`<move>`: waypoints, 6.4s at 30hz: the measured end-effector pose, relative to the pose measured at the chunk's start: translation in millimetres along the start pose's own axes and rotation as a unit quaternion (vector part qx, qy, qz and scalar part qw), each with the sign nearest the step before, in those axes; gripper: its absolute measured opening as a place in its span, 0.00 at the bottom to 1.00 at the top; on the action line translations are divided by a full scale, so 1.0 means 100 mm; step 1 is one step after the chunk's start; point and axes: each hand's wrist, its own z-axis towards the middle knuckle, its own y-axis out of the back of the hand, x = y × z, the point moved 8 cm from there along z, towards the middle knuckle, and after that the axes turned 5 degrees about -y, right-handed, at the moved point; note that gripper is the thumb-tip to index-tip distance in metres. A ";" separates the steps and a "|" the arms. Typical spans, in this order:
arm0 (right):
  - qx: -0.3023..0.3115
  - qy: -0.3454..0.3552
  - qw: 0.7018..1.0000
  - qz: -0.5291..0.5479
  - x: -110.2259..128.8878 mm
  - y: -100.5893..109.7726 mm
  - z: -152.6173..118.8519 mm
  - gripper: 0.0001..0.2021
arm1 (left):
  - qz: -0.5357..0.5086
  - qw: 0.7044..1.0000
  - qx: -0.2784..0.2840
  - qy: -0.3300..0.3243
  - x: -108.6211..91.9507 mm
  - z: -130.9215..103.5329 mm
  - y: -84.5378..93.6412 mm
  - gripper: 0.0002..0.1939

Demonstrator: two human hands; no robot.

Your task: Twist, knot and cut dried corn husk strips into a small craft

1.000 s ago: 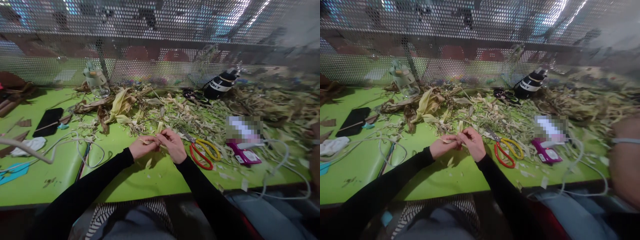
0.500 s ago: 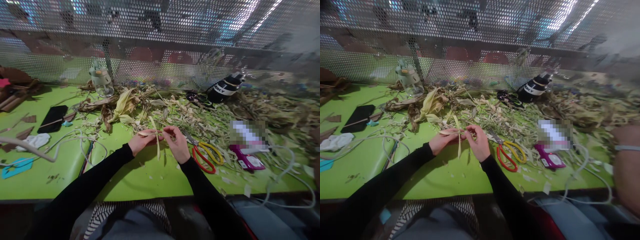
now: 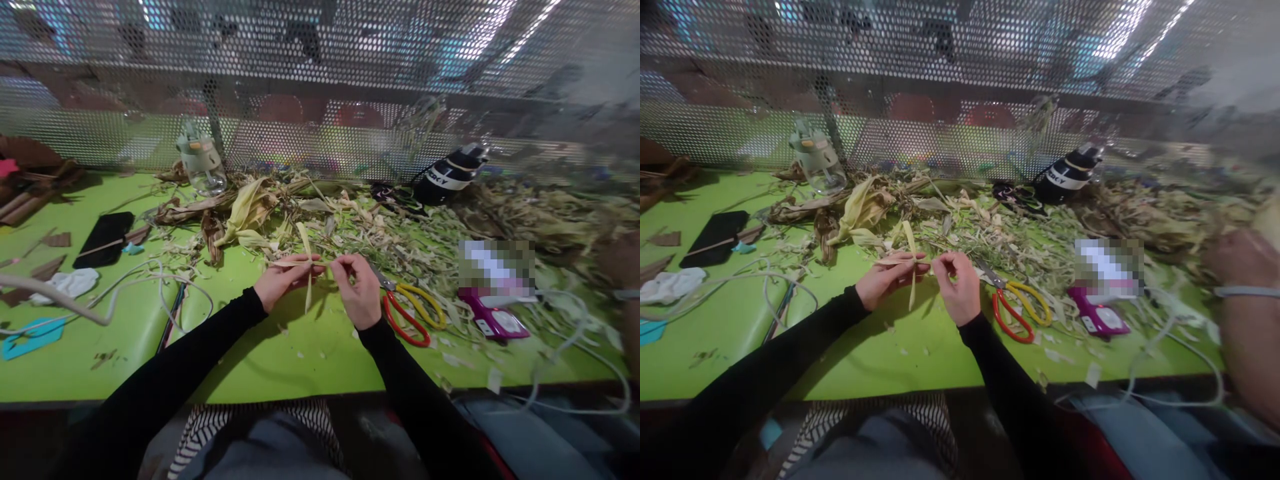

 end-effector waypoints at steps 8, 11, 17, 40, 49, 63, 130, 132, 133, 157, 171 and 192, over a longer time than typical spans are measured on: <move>0.085 -0.060 0.995 0.015 -0.10 -0.17 -0.03 0.13 | 0.006 0.999 -0.016 -0.036 -0.01 0.04 0.08 0.19; 0.066 -0.054 0.995 0.042 -0.09 -0.14 -0.02 0.12 | 0.011 1.000 -0.021 -0.021 0.02 0.04 0.07 0.19; 0.120 0.071 0.990 0.005 0.11 -0.28 -0.12 0.15 | 0.096 0.993 0.013 -0.069 -0.02 0.03 0.01 0.18; 0.102 0.152 0.982 -0.055 0.24 -0.24 -0.16 0.09 | 0.112 0.991 -0.074 0.012 -0.07 0.00 0.07 0.12; 0.069 -0.036 0.995 0.059 -0.03 -0.13 -0.05 0.07 | 0.100 0.994 -0.026 0.043 -0.04 -0.01 0.01 0.10; 0.092 -0.115 0.978 0.146 -0.18 -0.25 -0.10 0.10 | 0.147 0.989 -0.004 -0.001 -0.06 0.03 -0.01 0.17; 0.062 0.157 0.978 -0.119 0.24 -0.11 -0.10 0.04 | 0.161 0.981 0.011 0.109 0.10 -0.04 0.01 0.10; 0.079 0.176 0.974 -0.120 0.26 -0.14 -0.11 0.03 | 0.172 0.981 0.007 0.091 0.09 -0.04 0.02 0.09; 0.088 0.182 0.972 -0.118 0.26 -0.16 -0.11 0.03 | 0.183 0.980 0.006 0.080 0.08 -0.03 0.02 0.08; 0.072 0.189 0.964 -0.174 0.22 -0.16 -0.10 0.04 | 0.155 0.986 0.057 0.024 0.01 0.00 -0.06 0.08; 0.093 0.073 0.992 -0.032 0.14 -0.12 -0.07 0.04 | 0.167 0.985 0.039 0.030 0.04 -0.02 -0.05 0.19; 0.096 -0.066 0.971 0.209 -0.14 -0.18 -0.06 0.11 | 0.149 0.987 0.049 0.025 0.02 -0.03 -0.10 0.18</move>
